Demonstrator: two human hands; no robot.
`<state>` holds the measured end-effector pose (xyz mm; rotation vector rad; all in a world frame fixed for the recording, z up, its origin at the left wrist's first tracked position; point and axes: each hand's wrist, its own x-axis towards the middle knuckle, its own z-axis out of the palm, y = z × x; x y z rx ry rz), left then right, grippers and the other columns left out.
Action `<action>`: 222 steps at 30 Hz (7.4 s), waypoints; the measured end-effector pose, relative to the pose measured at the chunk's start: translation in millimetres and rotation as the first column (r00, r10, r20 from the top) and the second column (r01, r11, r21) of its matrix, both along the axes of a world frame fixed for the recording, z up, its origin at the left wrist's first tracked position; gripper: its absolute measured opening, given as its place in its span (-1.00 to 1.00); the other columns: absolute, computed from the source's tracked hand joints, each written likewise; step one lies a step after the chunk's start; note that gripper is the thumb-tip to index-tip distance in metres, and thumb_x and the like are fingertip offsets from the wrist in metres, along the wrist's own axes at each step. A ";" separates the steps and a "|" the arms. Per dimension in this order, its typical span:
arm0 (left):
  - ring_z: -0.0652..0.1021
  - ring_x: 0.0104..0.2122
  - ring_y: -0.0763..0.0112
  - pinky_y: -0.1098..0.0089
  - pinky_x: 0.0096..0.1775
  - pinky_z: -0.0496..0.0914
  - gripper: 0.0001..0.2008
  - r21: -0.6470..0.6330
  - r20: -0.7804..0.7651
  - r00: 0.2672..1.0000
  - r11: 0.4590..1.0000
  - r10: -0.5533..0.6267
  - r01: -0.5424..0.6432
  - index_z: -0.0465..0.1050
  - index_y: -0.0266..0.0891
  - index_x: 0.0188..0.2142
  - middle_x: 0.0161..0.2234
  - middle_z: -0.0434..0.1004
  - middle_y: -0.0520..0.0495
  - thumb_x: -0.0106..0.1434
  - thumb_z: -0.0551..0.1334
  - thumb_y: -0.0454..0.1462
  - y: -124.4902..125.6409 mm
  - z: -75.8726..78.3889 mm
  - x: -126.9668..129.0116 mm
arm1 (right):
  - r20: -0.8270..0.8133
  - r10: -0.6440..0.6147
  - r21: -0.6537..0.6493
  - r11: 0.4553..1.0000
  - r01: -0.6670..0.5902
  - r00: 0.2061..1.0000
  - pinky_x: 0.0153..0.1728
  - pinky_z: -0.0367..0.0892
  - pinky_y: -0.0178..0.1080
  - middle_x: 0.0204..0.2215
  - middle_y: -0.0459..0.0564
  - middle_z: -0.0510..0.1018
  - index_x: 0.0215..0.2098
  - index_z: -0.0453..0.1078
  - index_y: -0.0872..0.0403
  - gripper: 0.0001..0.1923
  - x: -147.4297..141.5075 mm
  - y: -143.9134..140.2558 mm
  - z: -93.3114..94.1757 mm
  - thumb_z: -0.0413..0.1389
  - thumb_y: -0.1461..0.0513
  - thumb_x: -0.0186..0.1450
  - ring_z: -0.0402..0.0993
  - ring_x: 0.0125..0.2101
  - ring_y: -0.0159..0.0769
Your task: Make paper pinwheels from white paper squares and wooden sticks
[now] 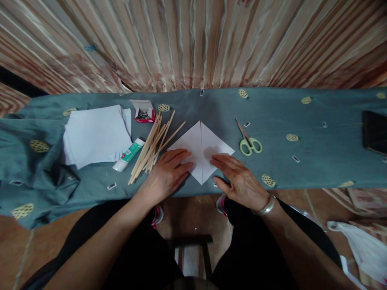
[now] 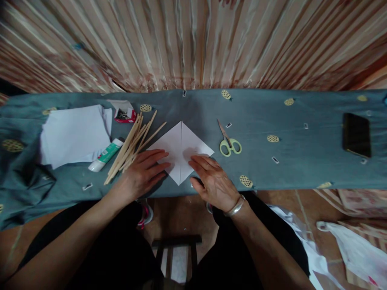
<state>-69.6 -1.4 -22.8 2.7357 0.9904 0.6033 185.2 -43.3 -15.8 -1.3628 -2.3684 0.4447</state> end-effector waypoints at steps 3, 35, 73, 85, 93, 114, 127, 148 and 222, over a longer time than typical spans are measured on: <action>0.48 0.05 0.16 0.10 0.02 0.44 -0.80 0.005 -0.038 0.998 0.999 -0.054 0.054 0.50 -0.23 -0.09 -0.02 0.55 -0.16 0.32 0.17 -0.35 -1.9 -2.3 6.9 | 0.003 -0.011 -0.010 1.000 0.011 1.000 0.16 0.29 0.11 0.13 0.19 0.43 0.10 0.36 0.14 -0.62 3.4 0.9 1.5 0.04 0.22 0.34 0.30 0.17 -0.03; 0.55 -0.18 0.29 0.22 -0.10 0.49 -0.85 -0.260 0.297 0.947 0.965 0.121 -0.042 0.51 -0.26 -0.24 -0.21 0.58 -0.14 0.34 0.16 -0.30 -7.9 -5.1 31.6 | -0.416 -0.349 -0.240 0.933 0.268 0.840 -0.05 0.40 -0.05 -0.22 0.01 0.58 -0.35 0.42 0.00 -0.94 -26.2 9.2 -6.4 0.13 0.30 0.24 0.50 -0.14 -0.20; 0.53 -0.20 0.30 0.26 -0.14 0.47 -0.84 -0.315 0.178 0.954 0.932 0.243 -0.178 0.48 -0.30 -0.40 -0.22 0.51 -0.15 0.28 0.17 -0.32 7.5 -5.3 43.8 | -0.040 -0.229 0.156 0.960 0.233 0.973 0.00 0.43 0.00 -0.04 0.23 0.51 -0.06 0.48 0.23 -0.71 -34.6 2.4 -5.9 0.01 0.38 0.32 0.43 -0.08 -0.08; 0.52 -0.21 0.29 0.25 -0.14 0.47 -0.85 -0.339 0.133 0.966 0.926 0.222 -0.166 0.47 -0.29 -0.41 -0.22 0.50 -0.14 0.27 0.18 -0.32 11.4 -3.0 44.4 | -0.008 -0.235 0.125 0.964 0.234 0.972 0.03 0.41 0.02 0.01 0.24 0.47 0.00 0.45 0.23 -0.67 -35.6 4.8 -7.4 -0.02 0.37 0.32 0.38 -0.02 -0.06; 0.52 -0.22 0.30 0.26 -0.16 0.47 -0.85 -0.350 0.131 0.964 0.920 0.232 -0.174 0.47 -0.30 -0.42 -0.24 0.50 -0.15 0.26 0.18 -0.33 11.2 -2.7 45.9 | 0.035 -0.236 0.138 0.964 0.229 0.971 0.00 0.42 0.03 0.01 0.27 0.46 0.02 0.43 0.25 -0.65 -38.3 8.0 -7.6 -0.03 0.38 0.31 0.36 -0.06 -0.04; 0.49 -0.15 0.19 0.15 -0.12 0.45 -0.83 -0.146 0.095 0.992 0.987 0.086 -0.071 0.47 -0.28 -0.16 -0.12 0.48 -0.20 0.28 0.16 -0.36 -4.0 -1.3 43.2 | -0.017 -0.177 0.013 0.984 0.177 0.984 0.12 0.31 0.05 0.10 0.19 0.40 0.11 0.32 0.16 -0.60 -31.7 12.4 -6.2 -0.09 0.34 0.34 0.31 0.09 -0.07; 0.49 -0.12 0.17 0.13 -0.12 0.42 -0.83 -0.057 0.058 0.995 0.995 0.081 -0.078 0.46 -0.27 -0.16 -0.09 0.51 -0.18 0.30 0.13 -0.39 -5.1 -1.7 40.6 | -0.050 -0.265 -0.006 0.964 0.265 0.963 0.20 0.18 0.17 0.25 0.29 0.27 0.27 0.16 0.18 -0.38 4.9 20.0 0.8 -0.04 -0.03 0.38 0.16 0.27 0.03; 0.49 -0.09 0.18 0.16 -0.11 0.41 -0.79 -0.023 0.052 0.999 1.000 -0.006 0.007 0.43 -0.24 -0.08 -0.06 0.52 -0.18 0.29 0.21 -0.27 -34.5 11.0 29.8 | -0.083 -0.284 0.114 0.950 0.292 0.955 -0.01 0.45 -0.02 -0.11 0.13 0.61 -0.05 0.48 0.14 -0.70 -0.3 1.2 3.4 -0.03 0.24 0.38 0.54 -0.07 -0.12; 0.56 -0.30 0.31 0.32 -0.27 0.43 -0.83 -0.054 0.035 0.990 0.989 0.137 -0.135 0.49 -0.32 -0.20 -0.26 0.61 -0.14 0.35 0.13 -0.32 -35.5 4.1 10.6 | -0.187 0.027 -0.094 0.995 -0.046 0.982 0.09 0.34 0.06 0.04 0.22 0.50 -0.02 0.41 0.13 -0.66 -17.4 -5.1 13.7 0.15 0.14 0.29 0.42 0.06 -0.05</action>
